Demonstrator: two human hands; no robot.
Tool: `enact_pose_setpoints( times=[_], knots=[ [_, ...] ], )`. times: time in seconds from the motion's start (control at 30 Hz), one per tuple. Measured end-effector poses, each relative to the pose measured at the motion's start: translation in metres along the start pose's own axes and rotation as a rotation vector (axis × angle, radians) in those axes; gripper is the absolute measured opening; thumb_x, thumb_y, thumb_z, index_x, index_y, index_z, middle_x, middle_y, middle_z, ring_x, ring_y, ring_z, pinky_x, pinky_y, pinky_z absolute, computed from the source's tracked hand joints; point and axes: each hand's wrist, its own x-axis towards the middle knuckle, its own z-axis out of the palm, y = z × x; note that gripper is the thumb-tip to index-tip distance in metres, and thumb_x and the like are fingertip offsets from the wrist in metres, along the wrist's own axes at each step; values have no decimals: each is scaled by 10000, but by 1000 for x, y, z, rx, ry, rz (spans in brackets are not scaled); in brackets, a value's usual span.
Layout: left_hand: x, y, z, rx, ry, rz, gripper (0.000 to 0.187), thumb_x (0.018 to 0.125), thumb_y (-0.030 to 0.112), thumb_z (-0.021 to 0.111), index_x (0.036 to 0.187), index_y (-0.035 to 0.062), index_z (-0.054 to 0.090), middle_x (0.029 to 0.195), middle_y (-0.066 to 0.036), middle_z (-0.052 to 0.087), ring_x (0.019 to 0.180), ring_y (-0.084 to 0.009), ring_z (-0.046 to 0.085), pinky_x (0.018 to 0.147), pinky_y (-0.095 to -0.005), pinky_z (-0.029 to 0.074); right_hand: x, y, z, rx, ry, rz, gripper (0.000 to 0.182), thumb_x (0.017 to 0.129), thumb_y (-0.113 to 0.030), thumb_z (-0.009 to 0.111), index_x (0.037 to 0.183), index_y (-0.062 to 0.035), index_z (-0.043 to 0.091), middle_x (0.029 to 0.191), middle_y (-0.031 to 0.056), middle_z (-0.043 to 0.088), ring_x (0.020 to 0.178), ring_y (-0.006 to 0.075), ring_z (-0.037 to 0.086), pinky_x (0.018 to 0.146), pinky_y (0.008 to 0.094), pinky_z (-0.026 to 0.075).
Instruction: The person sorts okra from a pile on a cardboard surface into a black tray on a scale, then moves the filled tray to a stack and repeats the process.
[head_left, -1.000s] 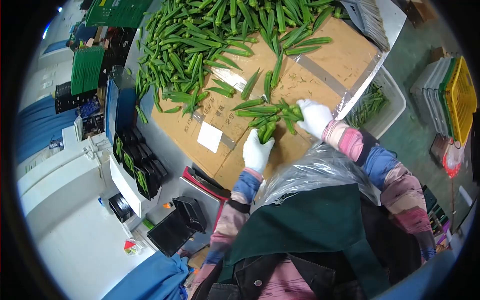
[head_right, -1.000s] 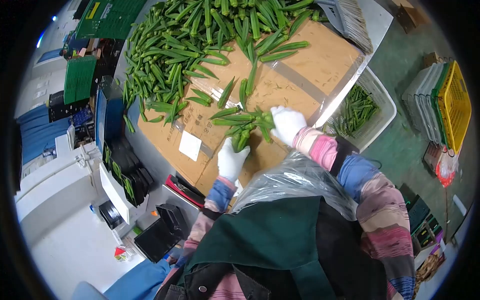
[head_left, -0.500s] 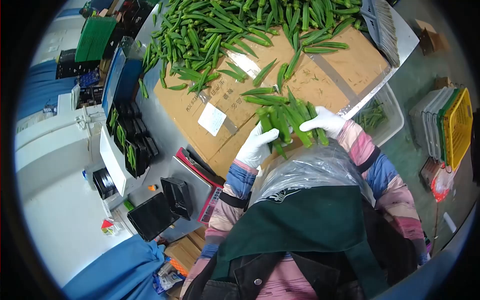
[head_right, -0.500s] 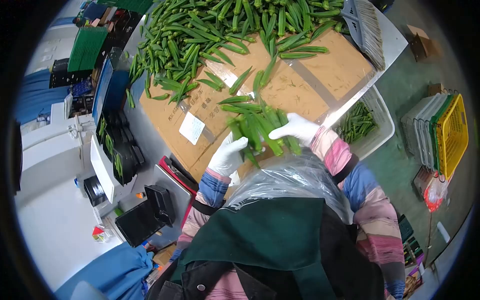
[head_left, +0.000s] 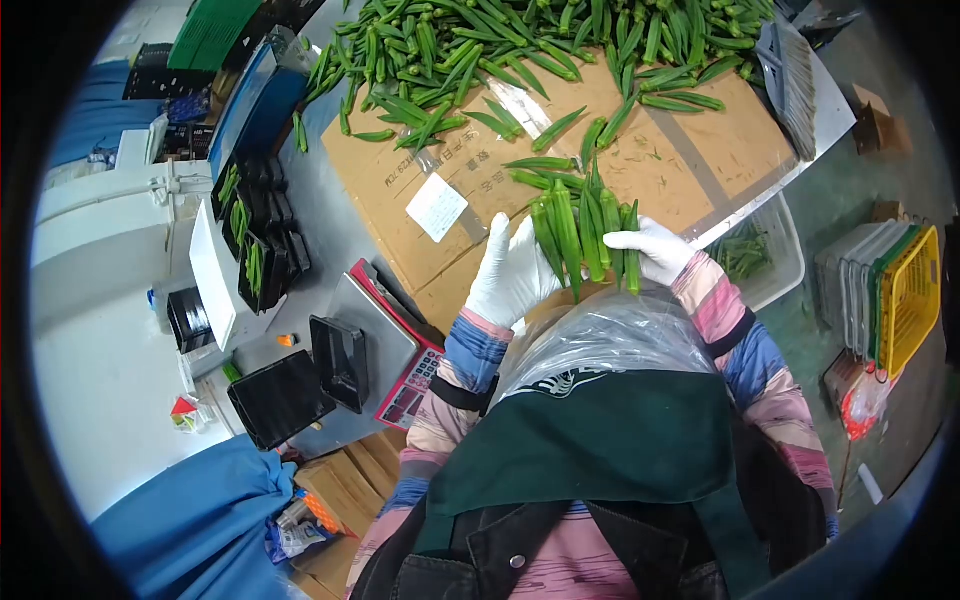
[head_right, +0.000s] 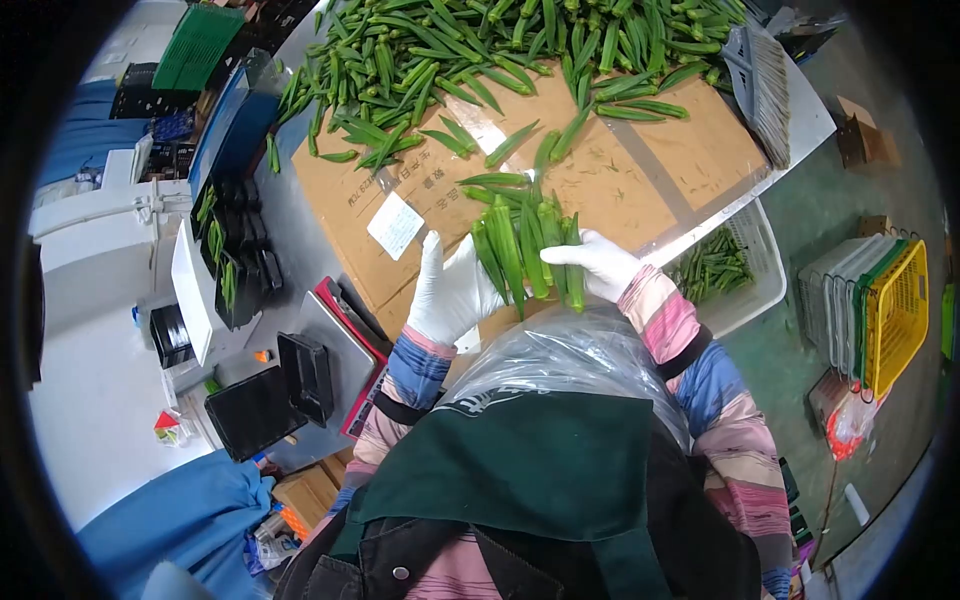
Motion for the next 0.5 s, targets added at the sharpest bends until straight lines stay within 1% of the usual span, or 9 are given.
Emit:
enact_pose_setpoints(
  times=[0.13, 0.17, 0.23, 0.33, 0.43, 0.47, 0.5],
  knots=[
    [-4, -2, -7, 74, 60, 32, 710, 990, 530, 524, 1486, 52, 351, 1428, -116, 506, 1289, -261, 518, 1075, -494, 416, -1, -1, 10, -18, -16, 10, 414, 897, -105, 701, 1272, 25, 583, 1144, 109, 677, 963, 198, 674, 879, 348, 543],
    [-3, -4, -11, 93, 70, 35, 675, 998, 499, 533, 1475, 51, 372, 1410, -106, 527, 1275, -252, 532, 1076, -489, 415, 0, 1, 11, -97, 15, -7, 425, 897, -112, 703, 1279, 24, 578, 1127, 104, 680, 951, 188, 670, 870, 341, 539],
    [0, -10, -18, 79, 136, 37, 598, 1001, 419, 565, 1452, 57, 411, 1369, -95, 559, 1232, -238, 564, 1039, -465, 452, 6, 6, 16, -253, 80, -42, 448, 896, -127, 706, 1295, 22, 568, 1092, 95, 686, 926, 168, 662, 852, 327, 532],
    [-1, -16, -22, 116, 223, 21, 496, 998, 323, 602, 1405, 74, 466, 1313, -78, 594, 1181, -215, 596, 980, -423, 503, 0, -2, 29, -576, 154, -41, 488, 885, -142, 717, 1316, 16, 554, 1044, 73, 691, 879, 145, 649, 793, 296, 527],
    [0, -22, -35, 152, 240, 13, 420, 993, 282, 620, 1350, 89, 512, 1253, -65, 622, 1142, -196, 615, 933, -390, 540, -9, -3, 46, -648, 79, -68, 551, 871, -147, 723, 1355, 18, 517, 1021, 68, 699, 837, 135, 647, 748, 281, 531],
    [1, -25, -42, 159, 236, 12, 398, 992, 276, 625, 1331, 93, 526, 1232, -61, 631, 1130, -191, 621, 920, -381, 550, -11, -2, 53, -790, 70, -89, 644, 847, -211, 730, 1369, 63, 471, 999, 117, 697, 791, 135, 655, 715, 271, 535],
    [6, -30, -40, 137, 266, 46, 390, 995, 330, 616, 1296, 93, 546, 1209, -64, 639, 1106, -185, 633, 944, -374, 545, -12, 2, 60, -971, 115, -105, 699, 831, -263, 728, 1367, 88, 448, 979, 162, 691, 782, 178, 674, 711, 301, 545]
  ],
)
